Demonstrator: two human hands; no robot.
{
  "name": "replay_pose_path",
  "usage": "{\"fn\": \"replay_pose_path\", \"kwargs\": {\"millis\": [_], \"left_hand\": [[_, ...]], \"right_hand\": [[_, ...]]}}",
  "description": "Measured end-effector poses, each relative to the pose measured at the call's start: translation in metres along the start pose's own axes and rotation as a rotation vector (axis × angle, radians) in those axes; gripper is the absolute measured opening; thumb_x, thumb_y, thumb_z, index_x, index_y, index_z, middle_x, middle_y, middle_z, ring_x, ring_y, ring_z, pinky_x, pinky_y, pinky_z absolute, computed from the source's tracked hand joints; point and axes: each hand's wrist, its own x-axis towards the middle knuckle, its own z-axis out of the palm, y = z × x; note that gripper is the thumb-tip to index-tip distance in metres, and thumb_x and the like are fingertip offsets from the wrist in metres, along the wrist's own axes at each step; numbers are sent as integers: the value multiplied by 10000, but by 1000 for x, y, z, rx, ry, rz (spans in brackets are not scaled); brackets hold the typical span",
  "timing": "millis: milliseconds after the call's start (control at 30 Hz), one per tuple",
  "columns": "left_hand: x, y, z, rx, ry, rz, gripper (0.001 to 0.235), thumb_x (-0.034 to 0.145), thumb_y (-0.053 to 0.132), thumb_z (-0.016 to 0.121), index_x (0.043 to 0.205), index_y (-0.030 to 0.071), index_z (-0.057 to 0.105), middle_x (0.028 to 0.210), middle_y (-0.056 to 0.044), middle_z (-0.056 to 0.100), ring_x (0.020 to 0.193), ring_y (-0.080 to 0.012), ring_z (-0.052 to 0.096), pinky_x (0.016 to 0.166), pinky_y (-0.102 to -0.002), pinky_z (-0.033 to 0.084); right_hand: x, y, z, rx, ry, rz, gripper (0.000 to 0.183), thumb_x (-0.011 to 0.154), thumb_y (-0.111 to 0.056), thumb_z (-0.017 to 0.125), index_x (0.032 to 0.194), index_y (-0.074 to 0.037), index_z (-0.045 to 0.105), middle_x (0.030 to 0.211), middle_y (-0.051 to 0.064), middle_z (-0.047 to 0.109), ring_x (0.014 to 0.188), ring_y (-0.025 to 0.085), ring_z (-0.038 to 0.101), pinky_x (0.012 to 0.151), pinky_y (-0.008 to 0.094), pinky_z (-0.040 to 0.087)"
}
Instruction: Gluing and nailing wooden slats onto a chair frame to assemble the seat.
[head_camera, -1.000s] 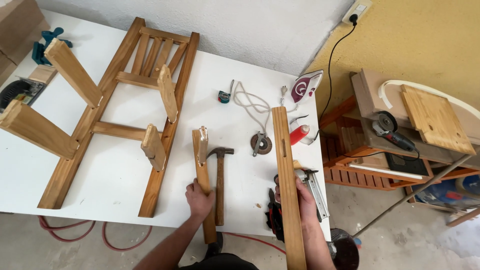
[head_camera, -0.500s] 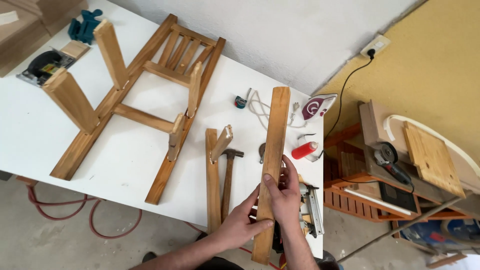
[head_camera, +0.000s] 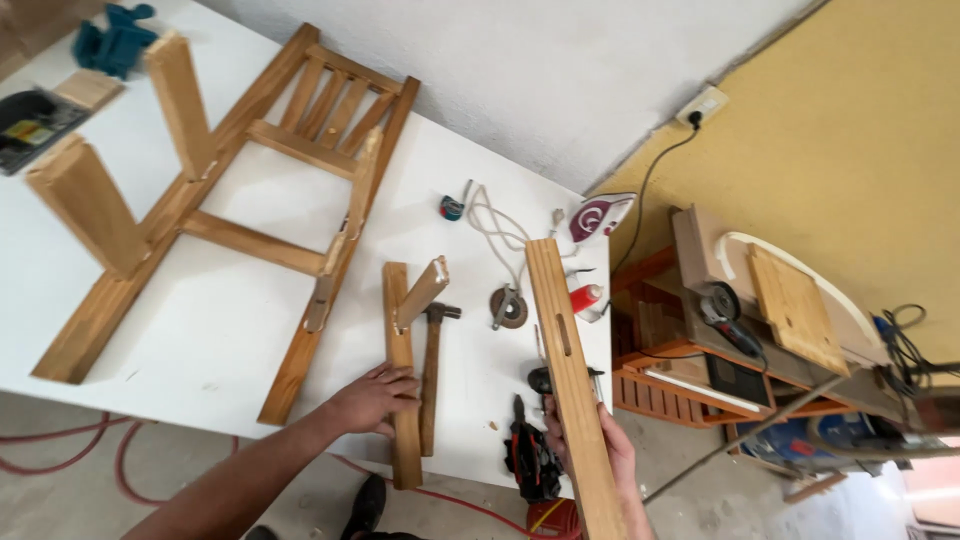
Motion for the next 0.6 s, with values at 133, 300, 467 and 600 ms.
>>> {"fn": "replay_pose_path", "kwargs": {"millis": [133,300,467,600], "left_hand": [[20,12,32,176,254,84,760,759,539,868,1394,214,608,1519,-71,471,1452,-363,331,1152,-588,249],[43,49,46,113,332,-161,767,830,488,818,1465,172,525,1605,-118,370,1508,-365,234,1200,-598,147],[39,85,-29,-143,804,-295,422,871,339,791,1178,71,685,1180,-131,678,1118,-324,604,957,-459,480],[37,91,-145,-362,1022,-582,593,878,374,814,1340,128,535,1251,-73,594,1203,-287,603,1037,-437,495]], "right_hand": [[-7,-13,-10,-56,133,17,691,901,-474,606,1340,54,543,1172,200,632,839,244,571,659,306,509],[10,-37,25,-392,42,-92,715,878,-452,670,1469,-104,470,974,186,662,779,302,678,688,437,569],[35,-55,79,-988,327,-131,718,844,-306,647,1533,-169,500,1216,104,700,931,245,697,765,396,598],[53,-60,113,-1250,216,-146,688,941,-304,645,1577,-141,439,1334,271,648,1162,369,633,977,519,506]]}}
